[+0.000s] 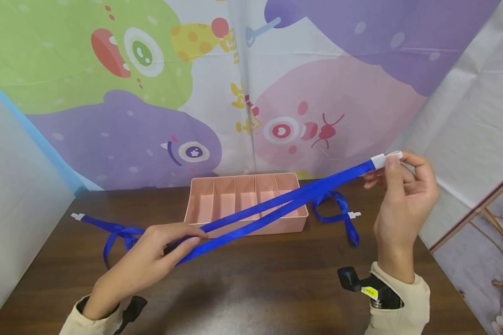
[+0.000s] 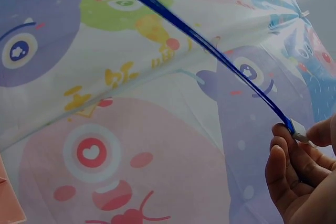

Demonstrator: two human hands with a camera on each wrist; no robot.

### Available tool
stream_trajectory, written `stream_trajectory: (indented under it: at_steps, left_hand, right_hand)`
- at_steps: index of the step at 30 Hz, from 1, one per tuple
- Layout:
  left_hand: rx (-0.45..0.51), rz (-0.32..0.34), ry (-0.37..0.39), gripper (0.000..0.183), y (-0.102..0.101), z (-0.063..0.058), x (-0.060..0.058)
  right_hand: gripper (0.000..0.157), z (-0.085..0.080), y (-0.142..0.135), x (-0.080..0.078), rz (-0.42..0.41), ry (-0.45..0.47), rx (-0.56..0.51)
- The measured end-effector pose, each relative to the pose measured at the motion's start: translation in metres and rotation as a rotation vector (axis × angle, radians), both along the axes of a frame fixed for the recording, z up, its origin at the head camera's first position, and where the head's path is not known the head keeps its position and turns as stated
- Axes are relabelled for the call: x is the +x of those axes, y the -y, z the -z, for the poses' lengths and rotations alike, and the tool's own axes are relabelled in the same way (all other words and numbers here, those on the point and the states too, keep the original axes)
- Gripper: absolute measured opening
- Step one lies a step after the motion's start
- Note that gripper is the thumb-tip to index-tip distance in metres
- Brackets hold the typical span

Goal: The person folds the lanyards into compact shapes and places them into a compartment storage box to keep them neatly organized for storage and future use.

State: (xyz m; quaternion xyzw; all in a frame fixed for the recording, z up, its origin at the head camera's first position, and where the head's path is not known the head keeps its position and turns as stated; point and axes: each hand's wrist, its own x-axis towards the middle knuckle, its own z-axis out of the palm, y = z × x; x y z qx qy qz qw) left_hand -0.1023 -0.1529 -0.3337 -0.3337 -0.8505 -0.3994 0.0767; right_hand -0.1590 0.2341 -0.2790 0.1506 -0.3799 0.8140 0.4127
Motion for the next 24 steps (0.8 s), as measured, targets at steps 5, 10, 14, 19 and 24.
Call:
stream_trajectory:
  at_steps: [5, 10, 14, 19, 24]
  left_hand:
    - [0.025, 0.106, 0.007, 0.007, 0.003, -0.002, 0.002]
    - [0.050, 0.174, 0.021, 0.011, 0.008, -0.004, 0.003]
    - [0.086, 0.193, 0.091, 0.016, 0.013, -0.006, 0.003]
    - [0.117, 0.247, 0.143, 0.022, 0.019, -0.009, 0.002]
    - [0.130, 0.266, 0.190, 0.024, 0.027, -0.012, 0.000]
  right_hand:
    - [0.021, 0.001, -0.003, -0.003, 0.009, 0.014, 0.003]
    - [0.019, 0.003, -0.008, -0.006, 0.055, 0.055, 0.032]
    - [0.021, 0.005, -0.013, -0.008, 0.061, 0.096, -0.001]
    - [0.022, 0.007, -0.019, -0.012, 0.095, 0.136, -0.022]
    - [0.022, 0.010, -0.026, -0.015, 0.137, 0.158, -0.027]
